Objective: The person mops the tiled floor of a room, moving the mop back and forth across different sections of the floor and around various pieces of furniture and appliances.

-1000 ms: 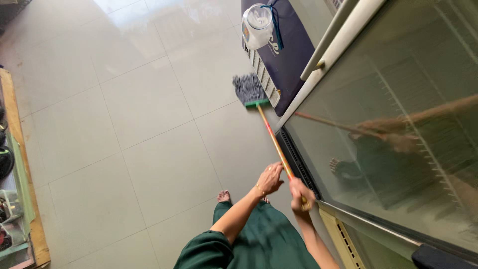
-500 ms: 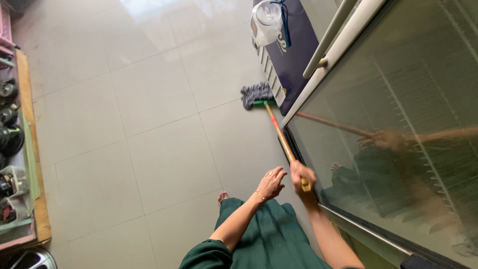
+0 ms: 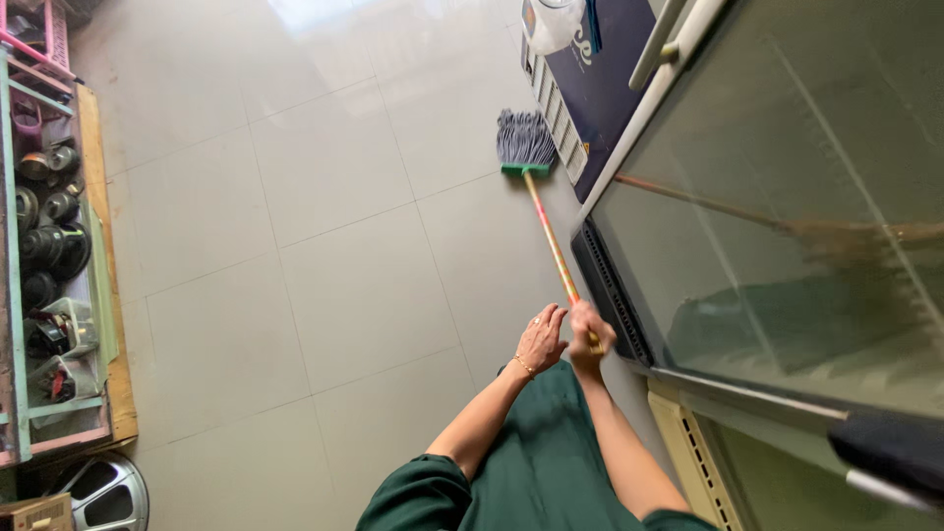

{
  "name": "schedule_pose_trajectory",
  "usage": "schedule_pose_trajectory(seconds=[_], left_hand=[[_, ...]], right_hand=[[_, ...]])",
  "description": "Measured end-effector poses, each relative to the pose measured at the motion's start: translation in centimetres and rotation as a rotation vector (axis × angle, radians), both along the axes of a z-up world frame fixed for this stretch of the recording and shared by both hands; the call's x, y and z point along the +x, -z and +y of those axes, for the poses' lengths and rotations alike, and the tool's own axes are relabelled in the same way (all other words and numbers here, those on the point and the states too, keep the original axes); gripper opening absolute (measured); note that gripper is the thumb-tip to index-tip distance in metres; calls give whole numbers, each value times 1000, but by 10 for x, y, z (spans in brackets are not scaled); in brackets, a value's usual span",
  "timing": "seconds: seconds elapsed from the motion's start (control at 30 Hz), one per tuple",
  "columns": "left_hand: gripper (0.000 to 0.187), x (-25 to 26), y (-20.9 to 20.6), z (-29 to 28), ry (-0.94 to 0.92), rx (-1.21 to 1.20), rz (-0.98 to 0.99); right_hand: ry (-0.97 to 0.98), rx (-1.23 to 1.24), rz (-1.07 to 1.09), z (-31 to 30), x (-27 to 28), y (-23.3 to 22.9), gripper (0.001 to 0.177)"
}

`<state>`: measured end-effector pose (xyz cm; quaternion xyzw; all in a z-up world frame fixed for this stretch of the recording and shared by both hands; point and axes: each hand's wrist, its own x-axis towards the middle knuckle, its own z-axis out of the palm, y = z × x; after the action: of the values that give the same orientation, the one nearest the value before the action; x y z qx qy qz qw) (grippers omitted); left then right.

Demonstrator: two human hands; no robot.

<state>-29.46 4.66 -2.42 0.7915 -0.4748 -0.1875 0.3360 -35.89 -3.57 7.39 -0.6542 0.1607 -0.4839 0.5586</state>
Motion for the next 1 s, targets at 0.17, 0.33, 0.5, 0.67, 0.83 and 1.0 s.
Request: schedule_pose_trajectory(seconds=[0.17, 0.33, 0.5, 0.67, 0.83, 1.0], left_hand=[[75, -47, -31, 56, 26, -108, 53], [39, -96, -21, 97, 343, -102, 7], [17, -94, 8, 115, 475, -117, -187], [52, -46, 8, 126, 123, -19, -76], [90, -37, -17, 133, 47, 27, -123], [92, -69, -12, 134, 42, 67, -88]], right_hand=[[-129, 45, 53, 85, -125, -66, 18], [-287, 3, 10, 125, -229, -91, 21], [-201, -99, -11, 170, -236, -63, 16], [-105, -149, 70, 164, -178, -34, 10], [-190, -54, 88, 122, -109, 2, 18], [-206, -71, 165, 113, -127, 14, 12]])
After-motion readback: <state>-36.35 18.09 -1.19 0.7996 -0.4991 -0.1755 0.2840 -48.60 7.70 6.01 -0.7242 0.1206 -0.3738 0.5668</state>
